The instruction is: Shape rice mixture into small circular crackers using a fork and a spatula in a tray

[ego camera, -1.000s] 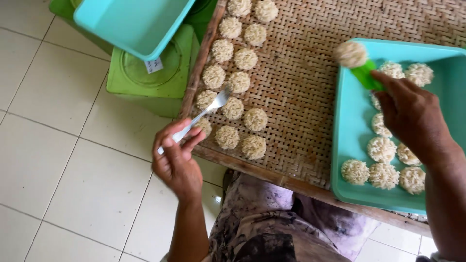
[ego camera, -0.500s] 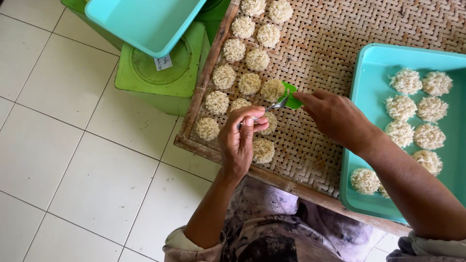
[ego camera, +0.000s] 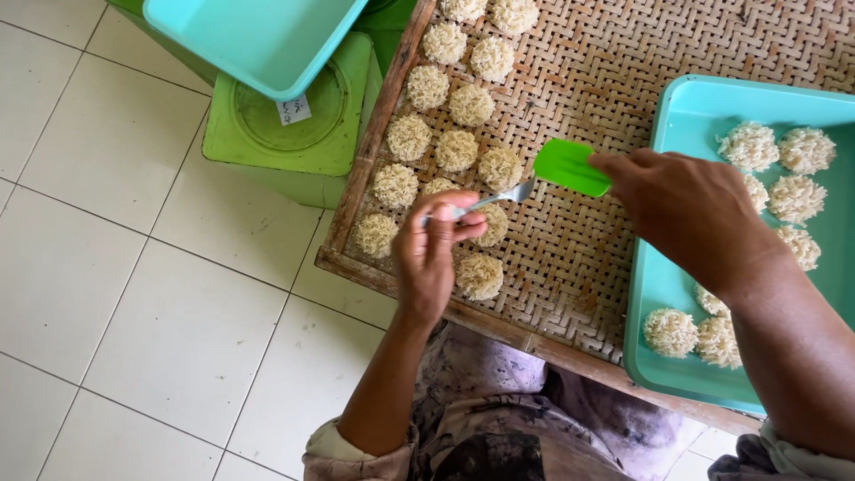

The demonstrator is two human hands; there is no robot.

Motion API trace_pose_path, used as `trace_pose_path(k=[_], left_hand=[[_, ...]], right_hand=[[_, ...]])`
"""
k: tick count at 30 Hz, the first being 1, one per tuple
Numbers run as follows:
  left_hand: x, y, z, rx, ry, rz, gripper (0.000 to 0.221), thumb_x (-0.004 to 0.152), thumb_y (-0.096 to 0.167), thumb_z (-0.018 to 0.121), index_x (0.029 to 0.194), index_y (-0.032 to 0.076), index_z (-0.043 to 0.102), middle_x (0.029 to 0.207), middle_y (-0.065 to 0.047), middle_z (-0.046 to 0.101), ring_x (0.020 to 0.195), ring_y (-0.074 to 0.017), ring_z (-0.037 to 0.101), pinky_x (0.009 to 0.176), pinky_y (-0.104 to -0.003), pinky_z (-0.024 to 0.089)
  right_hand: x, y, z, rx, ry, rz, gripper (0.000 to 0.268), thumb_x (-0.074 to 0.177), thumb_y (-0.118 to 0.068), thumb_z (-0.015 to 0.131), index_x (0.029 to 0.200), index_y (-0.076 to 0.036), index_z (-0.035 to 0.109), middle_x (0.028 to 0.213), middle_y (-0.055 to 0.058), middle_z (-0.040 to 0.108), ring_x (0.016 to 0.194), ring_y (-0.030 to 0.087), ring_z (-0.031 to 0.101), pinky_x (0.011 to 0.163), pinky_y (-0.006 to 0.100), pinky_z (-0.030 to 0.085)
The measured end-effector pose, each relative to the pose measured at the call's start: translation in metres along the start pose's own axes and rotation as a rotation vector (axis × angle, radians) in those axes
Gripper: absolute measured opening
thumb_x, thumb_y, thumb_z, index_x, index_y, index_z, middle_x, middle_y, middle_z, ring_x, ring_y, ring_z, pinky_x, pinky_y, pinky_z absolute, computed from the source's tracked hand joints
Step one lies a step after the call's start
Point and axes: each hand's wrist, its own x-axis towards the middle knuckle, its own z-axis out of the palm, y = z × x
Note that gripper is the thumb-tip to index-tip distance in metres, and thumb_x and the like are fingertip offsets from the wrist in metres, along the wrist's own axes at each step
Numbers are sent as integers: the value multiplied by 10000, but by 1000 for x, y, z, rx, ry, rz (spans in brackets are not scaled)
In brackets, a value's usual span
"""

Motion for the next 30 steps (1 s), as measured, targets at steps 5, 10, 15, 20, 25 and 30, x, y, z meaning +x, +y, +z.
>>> trace_pose_path(k=[5, 10, 15, 20, 25, 30], left_hand=[[2, 27, -22, -34, 157, 6, 243, 1121, 200, 439, 1213, 60, 615, 1214, -158, 674, 987, -251, 736, 856, -347, 701], [-4, 28, -31, -5, 259, -51, 300, 1100, 235, 435, 1217, -2, 577, 1217, -182, 659, 988, -252, 725, 874, -357, 681], [-9, 26, -34, 17, 301, -89, 299, 1099, 224, 423, 1217, -9, 568, 1224, -185, 654, 989, -254, 718, 883, -356, 671], [-4, 29, -23, -55, 234, -123, 288, 1095, 183, 409, 1225, -21, 566, 1233, -180, 637, 1019, -259, 684, 930, -396, 636], [2, 35, 2, 6, 281, -50, 280, 1106, 156, 381, 1164, -53, 558, 1172, -260, 651, 930, -295, 723, 822, -422, 684], [-13, 35, 33, -156, -12, 18, 240, 1131, 197, 465, 1281, 57, 590, 1264, -141, 663, 1042, -218, 729, 915, -301, 695]], right_hand=[[7, 5, 19, -58, 116, -8, 325, 1028, -173, 553, 1349, -183, 608, 915, -14, 725, 535, 100, 651, 337, 205, 540], [35, -1, 36, 17, 168, -27, 444, 954, -18, 578, 1373, -162, 596, 1045, 19, 732, 579, 127, 664, 373, 222, 576], [36, 1, 30, -78, 314, -95, 382, 1053, -128, 519, 1333, -350, 652, 1164, -97, 733, 710, 82, 654, 577, 210, 582], [26, -3, 21, -53, 444, -86, 442, 920, -105, 589, 1329, -264, 645, 1115, -54, 696, 828, 164, 621, 728, 300, 530], [-69, 57, -5, 131, 492, 38, 338, 1024, -99, 586, 1337, -177, 691, 831, 134, 678, 710, 305, 651, 650, 406, 561], [-184, 98, 10, 6, -610, 352, 474, 900, -467, 552, 1360, -507, 444, 1025, -156, 773, 533, 50, 829, 540, 189, 741]])
